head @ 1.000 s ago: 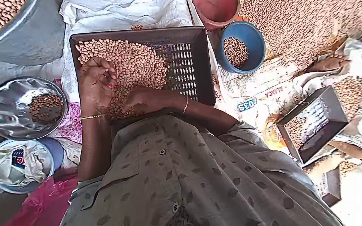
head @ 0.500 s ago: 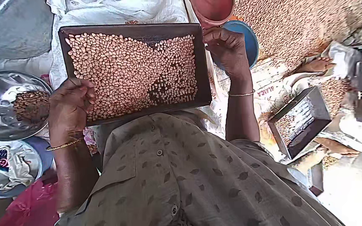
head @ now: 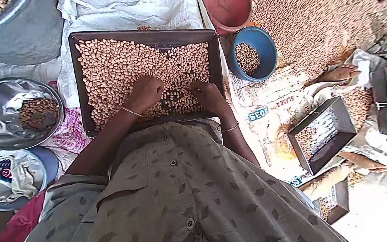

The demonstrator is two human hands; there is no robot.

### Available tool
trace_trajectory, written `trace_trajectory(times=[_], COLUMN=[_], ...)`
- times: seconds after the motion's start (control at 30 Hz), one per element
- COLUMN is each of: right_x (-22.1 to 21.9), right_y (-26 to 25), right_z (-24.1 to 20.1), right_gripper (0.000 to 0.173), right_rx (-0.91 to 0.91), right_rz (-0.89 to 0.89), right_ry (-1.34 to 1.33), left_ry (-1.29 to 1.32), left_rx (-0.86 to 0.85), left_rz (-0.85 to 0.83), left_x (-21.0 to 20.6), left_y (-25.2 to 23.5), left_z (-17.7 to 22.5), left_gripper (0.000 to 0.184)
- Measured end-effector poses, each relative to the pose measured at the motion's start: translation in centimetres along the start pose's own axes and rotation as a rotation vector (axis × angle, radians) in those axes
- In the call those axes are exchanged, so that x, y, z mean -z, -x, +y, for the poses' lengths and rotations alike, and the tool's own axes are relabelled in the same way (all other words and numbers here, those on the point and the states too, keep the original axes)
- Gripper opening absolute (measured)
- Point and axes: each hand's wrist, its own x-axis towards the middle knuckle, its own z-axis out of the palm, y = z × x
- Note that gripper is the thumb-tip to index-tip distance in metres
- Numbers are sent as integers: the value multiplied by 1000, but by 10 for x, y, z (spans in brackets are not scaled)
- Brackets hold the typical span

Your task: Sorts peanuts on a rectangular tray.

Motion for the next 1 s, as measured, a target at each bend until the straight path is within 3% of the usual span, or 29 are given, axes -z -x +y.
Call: trace_trajectory(times=[0.37, 0.57, 0.67, 0.73, 0.8, 0.83, 0.9, 1.0], right_x=[24, 19, -4, -17, -19, -18, -16, -17], right_y=[4, -38, -58, -61, -60, -59, -57, -54], right_z=[23, 8, 2, 0, -8, -11, -17, -19], right_gripper=[20, 19, 20, 19, 19, 21, 26, 27], right_rx=[-41, 23, 44, 12, 0, -11, -28, -2], right_rz=[243, 106, 58, 75, 62, 37, -6, 20], right_ry=[-263, -121, 96, 202, 248, 275, 354, 420], left_ry=[-232, -210, 166, 670, 1318, 1514, 1669, 1667], left_rx=[-27, 19, 29, 87, 201, 232, 201, 147], left_rz=[82, 76, 204, 300, 356, 375, 440, 503], left_x=[-24, -27, -18, -9, 6, 15, 32, 47], left_y=[0, -6, -4, 1, 3, 3, -2, -18], left_z=[5, 9, -4, -10, -11, -11, -8, 3], left_gripper=[19, 21, 20, 14, 20, 22, 25, 30])
